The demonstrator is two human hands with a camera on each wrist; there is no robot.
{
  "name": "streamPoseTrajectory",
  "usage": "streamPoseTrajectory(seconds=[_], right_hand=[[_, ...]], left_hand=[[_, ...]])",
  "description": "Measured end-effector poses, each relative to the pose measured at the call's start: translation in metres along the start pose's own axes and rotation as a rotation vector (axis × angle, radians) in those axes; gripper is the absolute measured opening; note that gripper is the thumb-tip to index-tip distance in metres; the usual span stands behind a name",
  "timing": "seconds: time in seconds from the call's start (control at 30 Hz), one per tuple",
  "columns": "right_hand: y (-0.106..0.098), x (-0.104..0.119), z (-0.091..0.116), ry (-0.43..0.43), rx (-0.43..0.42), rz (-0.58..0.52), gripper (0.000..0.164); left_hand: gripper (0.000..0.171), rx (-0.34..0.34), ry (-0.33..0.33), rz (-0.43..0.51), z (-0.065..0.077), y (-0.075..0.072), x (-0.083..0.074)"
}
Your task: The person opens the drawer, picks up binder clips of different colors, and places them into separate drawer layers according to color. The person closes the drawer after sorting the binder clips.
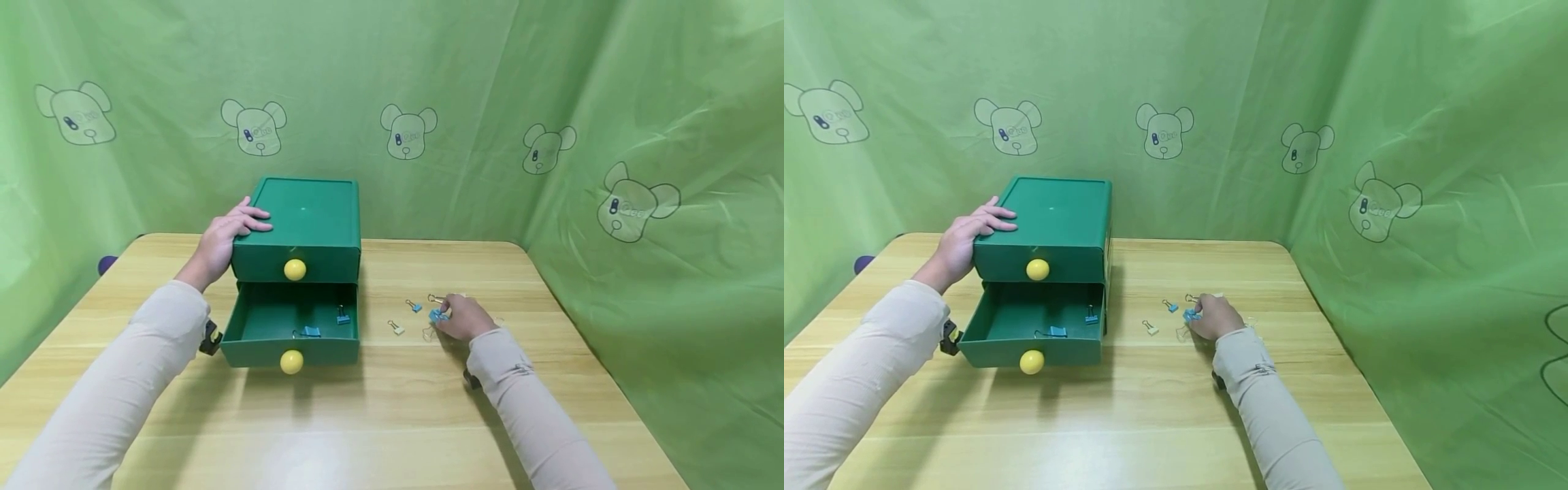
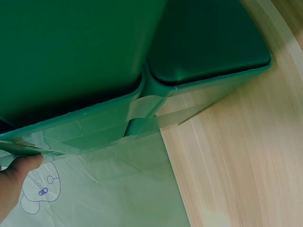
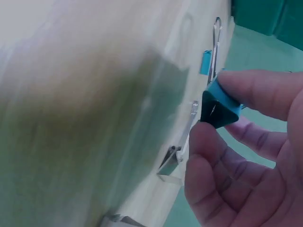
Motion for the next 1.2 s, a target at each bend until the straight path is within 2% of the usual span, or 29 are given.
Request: streamPoseTrajectory(seconds=[0.27, 0.5, 1.2], right_hand=[[-0.007, 0.014, 0.002, -0.054, -0.028, -0.06, 0.032], [-0.014, 0.029, 0.006, -0.066, -0.055, -0.12, 0.031], [-0.034, 0.087, 0.021, -0.232, -0.128, -0.133, 0.026]], left_hand=[[0.041, 0.0, -0.001, -0.006, -0.001, 0.0, 0.0], [0.041, -0.005, 0.0, -0.006, -0.001, -0.001, 0.0], [0.041, -0.004, -0.016, 0.009, 0.0, 0.001, 0.0]])
Point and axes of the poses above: each hand's wrist, its own z-axis away from the middle knuckle, its own y-axis out of the palm, x = y × z, the point moved 7 cm from there along -z, towards the middle knuckle, and after that the axes turned 9 degrees about -z, right-handed, at the moved point
